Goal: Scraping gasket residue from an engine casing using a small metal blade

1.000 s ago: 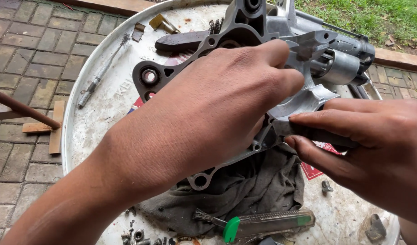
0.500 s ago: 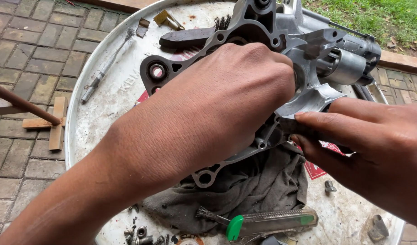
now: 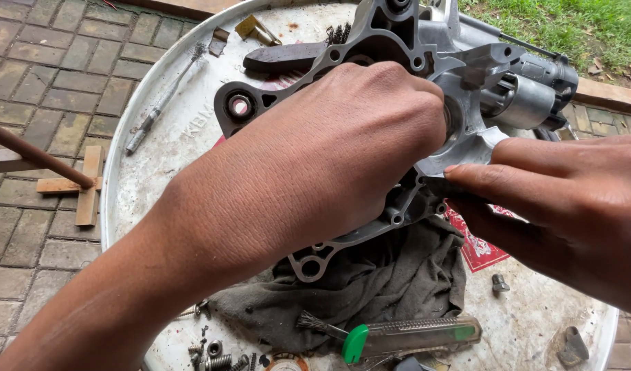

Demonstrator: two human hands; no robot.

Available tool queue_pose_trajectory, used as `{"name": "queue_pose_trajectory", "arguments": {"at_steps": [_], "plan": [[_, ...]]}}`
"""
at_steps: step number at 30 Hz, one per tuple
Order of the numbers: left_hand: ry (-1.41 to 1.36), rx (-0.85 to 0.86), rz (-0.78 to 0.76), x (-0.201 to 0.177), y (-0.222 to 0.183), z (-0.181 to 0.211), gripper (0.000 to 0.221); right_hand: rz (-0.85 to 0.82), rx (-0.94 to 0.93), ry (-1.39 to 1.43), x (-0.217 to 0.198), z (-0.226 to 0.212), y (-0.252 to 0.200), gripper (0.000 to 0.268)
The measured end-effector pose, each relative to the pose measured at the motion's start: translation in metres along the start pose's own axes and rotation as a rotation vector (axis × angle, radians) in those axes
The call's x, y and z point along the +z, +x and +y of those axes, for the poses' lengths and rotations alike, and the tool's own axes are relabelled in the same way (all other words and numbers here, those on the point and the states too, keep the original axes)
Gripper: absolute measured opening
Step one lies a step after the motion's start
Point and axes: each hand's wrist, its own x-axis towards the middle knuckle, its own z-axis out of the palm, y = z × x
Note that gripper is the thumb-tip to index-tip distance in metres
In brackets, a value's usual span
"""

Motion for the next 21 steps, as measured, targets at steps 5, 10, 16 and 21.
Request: {"name": "queue_pose_trajectory", "arguments": {"at_steps": [5,10,16,21], "plan": [[0.009,-0.005,-0.018,-0.002,-0.001,0.001,0.018,-0.042,-0.1,-0.09,0.0,0.009,-0.001,0.023],[0.002,-0.002,-0.022,-0.002,-0.001,0.0,0.016,-0.026,-0.233,-0.186,0.002,0.016,0.0,0.023],[-0.051,-0.008,-0.011,-0.003,0.003,0.001,0.01,-0.024,-0.434,-0.297,-0.007,0.018,0.003,0.02],[-0.064,-0.012,0.016,0.002,0.002,0.002,0.006,0.079,-0.168,-0.032,0.006,0.034,-0.02,0.024]]}}
